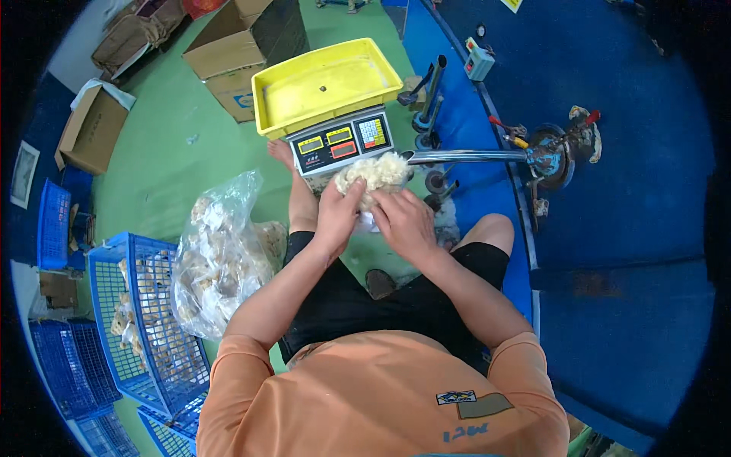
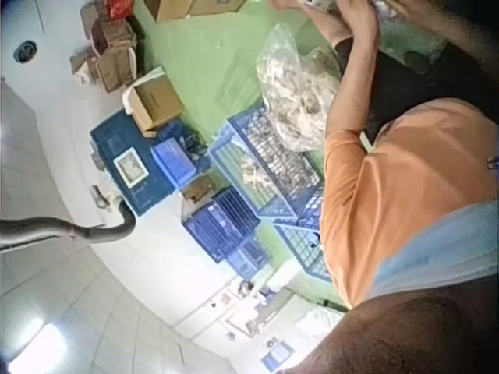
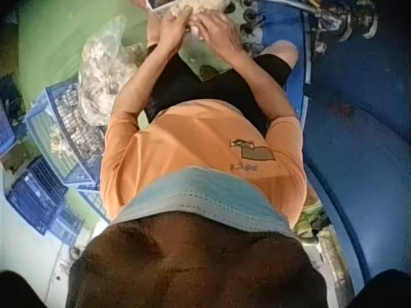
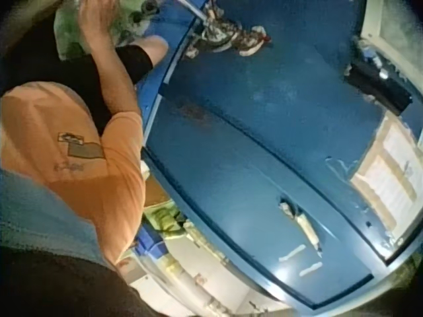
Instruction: Weighing stuffed toy bears on an electronic scale and preparing them with tags and plastic bags.
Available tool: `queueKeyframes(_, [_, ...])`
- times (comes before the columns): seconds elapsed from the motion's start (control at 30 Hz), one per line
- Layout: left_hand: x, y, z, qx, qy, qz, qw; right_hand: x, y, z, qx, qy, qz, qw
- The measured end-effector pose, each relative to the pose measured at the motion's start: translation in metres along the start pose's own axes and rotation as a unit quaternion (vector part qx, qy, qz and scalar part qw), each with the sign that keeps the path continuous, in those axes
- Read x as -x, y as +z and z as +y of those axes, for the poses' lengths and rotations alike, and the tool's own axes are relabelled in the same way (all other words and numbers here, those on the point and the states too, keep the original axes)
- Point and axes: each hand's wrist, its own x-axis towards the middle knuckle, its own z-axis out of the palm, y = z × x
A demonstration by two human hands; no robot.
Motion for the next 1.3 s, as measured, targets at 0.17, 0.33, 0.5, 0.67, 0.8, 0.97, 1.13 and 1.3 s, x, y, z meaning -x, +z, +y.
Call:
queueKeyframes(0.17, [-0.004,0.009,0.026,-0.011,-0.037,0.003,0.999,-0.005,-0.004,0.003,0.008,0.055,-0.01,0.998])
queueKeyframes(0.33, [-0.003,0.01,0.035,-0.068,-0.055,0.004,0.996,-0.014,-0.011,0.007,-0.11,0.122,-0.112,0.98])
queueKeyframes(0.5, [-0.003,0.015,0.03,-0.102,-0.048,0.014,0.994,-0.021,-0.009,0.017,-0.095,0.108,-0.219,0.965])
queueKeyframes(0.67, [-0.005,0.024,0.029,-0.203,-0.028,0.049,0.978,-0.013,-0.001,0.032,-0.01,0.064,-0.252,0.966])
queueKeyframes(0.8, [-0.011,0.033,0.035,-0.303,-0.003,0.057,0.951,-0.007,0.003,0.037,-0.046,0.063,-0.246,0.966])
queueKeyframes(0.97, [-0.036,0.035,0.032,-0.275,0.01,0.03,0.961,-0.006,0.005,0.041,-0.03,0.052,-0.139,0.989])
queueKeyframes(1.13, [-0.077,0.044,0.031,-0.347,0.128,0.01,0.929,-0.015,-0.004,0.05,-0.001,0.064,-0.001,0.998])
queueKeyframes(1.3, [-0.084,0.088,0.063,-0.413,0.18,-0.142,0.881,-0.016,-0.018,0.044,-0.063,0.162,0.112,0.978])
